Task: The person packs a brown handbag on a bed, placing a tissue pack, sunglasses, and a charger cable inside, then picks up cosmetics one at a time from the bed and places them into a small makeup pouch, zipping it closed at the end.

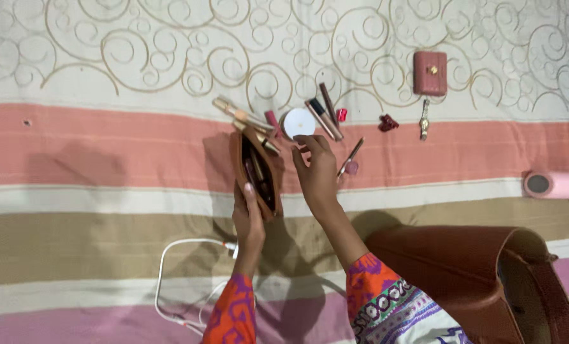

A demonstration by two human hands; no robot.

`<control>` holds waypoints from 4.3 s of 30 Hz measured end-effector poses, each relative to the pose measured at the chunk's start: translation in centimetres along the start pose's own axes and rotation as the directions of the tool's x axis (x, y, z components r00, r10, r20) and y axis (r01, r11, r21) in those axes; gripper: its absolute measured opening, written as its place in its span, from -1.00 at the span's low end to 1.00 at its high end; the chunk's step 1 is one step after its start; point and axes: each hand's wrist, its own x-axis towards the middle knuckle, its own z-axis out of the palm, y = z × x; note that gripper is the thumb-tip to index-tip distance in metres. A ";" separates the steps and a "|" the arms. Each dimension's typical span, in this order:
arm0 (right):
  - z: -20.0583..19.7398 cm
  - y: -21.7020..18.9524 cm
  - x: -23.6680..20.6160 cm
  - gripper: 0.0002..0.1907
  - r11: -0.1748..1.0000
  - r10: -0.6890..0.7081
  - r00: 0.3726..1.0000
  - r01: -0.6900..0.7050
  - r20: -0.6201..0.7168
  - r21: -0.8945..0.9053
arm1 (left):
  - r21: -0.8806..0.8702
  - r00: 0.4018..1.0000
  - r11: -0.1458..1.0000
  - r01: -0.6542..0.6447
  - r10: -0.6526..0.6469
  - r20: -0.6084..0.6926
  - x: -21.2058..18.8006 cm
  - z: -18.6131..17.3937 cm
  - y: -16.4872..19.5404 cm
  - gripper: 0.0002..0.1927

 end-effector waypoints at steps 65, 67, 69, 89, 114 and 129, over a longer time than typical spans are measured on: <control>0.2 1.2 3.2 -0.80 0.990 0.094 0.995 -0.097 0.034 0.099 | 0.057 0.999 0.998 0.028 -0.026 -0.038 0.5 -0.2 -0.7 -0.27; -0.1 -0.6 2.1 -0.78 0.991 0.062 0.996 -0.070 0.071 0.117 | 0.080 0.998 0.996 -0.030 0.034 -0.049 0.7 -0.3 -1.0 -0.28; -0.2 -2.0 0.9 -0.77 0.988 0.065 0.993 -0.078 0.099 0.131 | 0.125 0.997 0.992 -0.036 0.045 -0.065 0.7 -0.3 -1.1 -0.28; 1.4 -5.5 -5.9 -0.76 0.995 0.056 0.977 -0.070 0.205 0.064 | -0.039 0.993 0.994 0.106 -0.108 -0.048 0.5 -0.3 -0.4 -0.32; 0.9 -5.5 -4.5 -0.82 0.987 0.115 0.958 -0.080 0.263 -0.140 | 0.043 0.991 0.991 0.123 -0.121 -0.049 0.6 -0.1 -0.3 -0.24; 0.2 -3.5 -2.9 -0.87 0.993 0.051 0.985 -0.067 0.167 0.096 | -0.010 0.994 0.994 -0.108 0.108 -0.026 0.3 0.2 -2.2 -0.31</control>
